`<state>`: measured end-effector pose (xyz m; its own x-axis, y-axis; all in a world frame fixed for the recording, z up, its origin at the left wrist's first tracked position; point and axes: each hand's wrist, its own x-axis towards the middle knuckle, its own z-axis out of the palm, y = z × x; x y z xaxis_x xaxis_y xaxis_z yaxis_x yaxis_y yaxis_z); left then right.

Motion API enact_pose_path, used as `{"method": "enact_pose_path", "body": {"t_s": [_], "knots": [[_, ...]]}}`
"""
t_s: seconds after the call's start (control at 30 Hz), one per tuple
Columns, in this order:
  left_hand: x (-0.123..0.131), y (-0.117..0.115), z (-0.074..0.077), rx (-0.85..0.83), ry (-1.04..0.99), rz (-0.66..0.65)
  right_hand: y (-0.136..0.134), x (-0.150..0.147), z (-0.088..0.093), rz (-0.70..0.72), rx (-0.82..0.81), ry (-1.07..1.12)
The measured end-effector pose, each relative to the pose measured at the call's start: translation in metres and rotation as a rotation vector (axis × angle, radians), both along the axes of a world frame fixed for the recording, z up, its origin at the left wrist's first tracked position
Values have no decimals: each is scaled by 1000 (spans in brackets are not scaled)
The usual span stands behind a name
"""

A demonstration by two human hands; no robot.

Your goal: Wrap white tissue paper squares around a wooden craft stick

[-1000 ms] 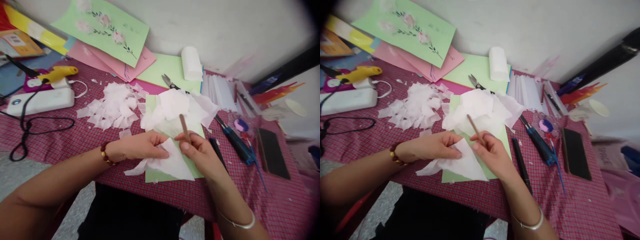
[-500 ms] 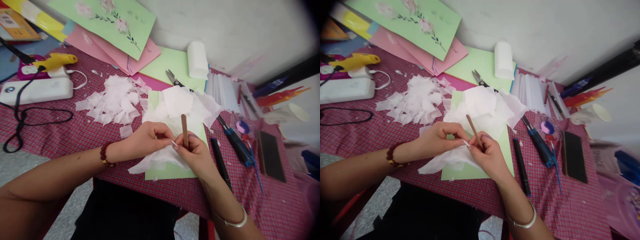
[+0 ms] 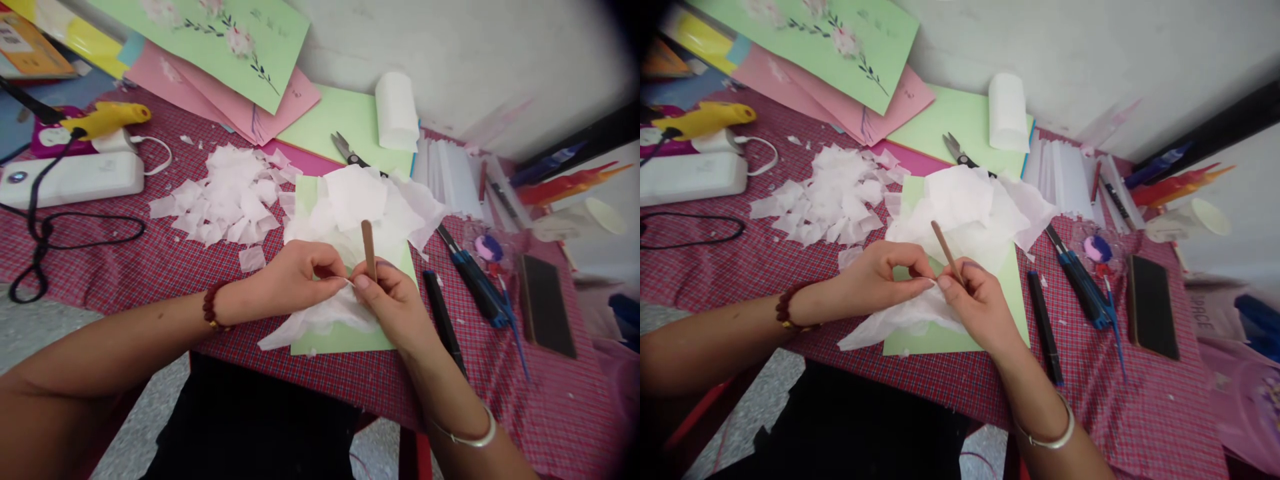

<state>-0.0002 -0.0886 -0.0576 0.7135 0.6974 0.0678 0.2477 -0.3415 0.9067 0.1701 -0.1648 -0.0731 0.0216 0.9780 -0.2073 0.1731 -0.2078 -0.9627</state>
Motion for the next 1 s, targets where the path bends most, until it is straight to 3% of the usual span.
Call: {"method": "enact_pose_path", "body": {"t_s": [0.33, 0.53, 0.7, 0.87, 0.93, 1.0], "knots": [[0, 1, 1, -45, 39, -22, 0, 2, -3, 35, -58, 44], [-7, 11, 5, -177, 185, -239, 0, 4, -4, 8, -41, 130], [-8, 14, 7, -215, 197, -221, 0, 6, 0, -38, 10, 128], [-3, 10, 3, -244, 59, -114, 0, 0, 2, 90, -71, 53], [-3, 8, 3, -315, -8, -77, 0, -1, 0, 34, -44, 48], [-5, 7, 4, -400, 18, -133, -1, 1, -1, -90, -21, 64]]}}
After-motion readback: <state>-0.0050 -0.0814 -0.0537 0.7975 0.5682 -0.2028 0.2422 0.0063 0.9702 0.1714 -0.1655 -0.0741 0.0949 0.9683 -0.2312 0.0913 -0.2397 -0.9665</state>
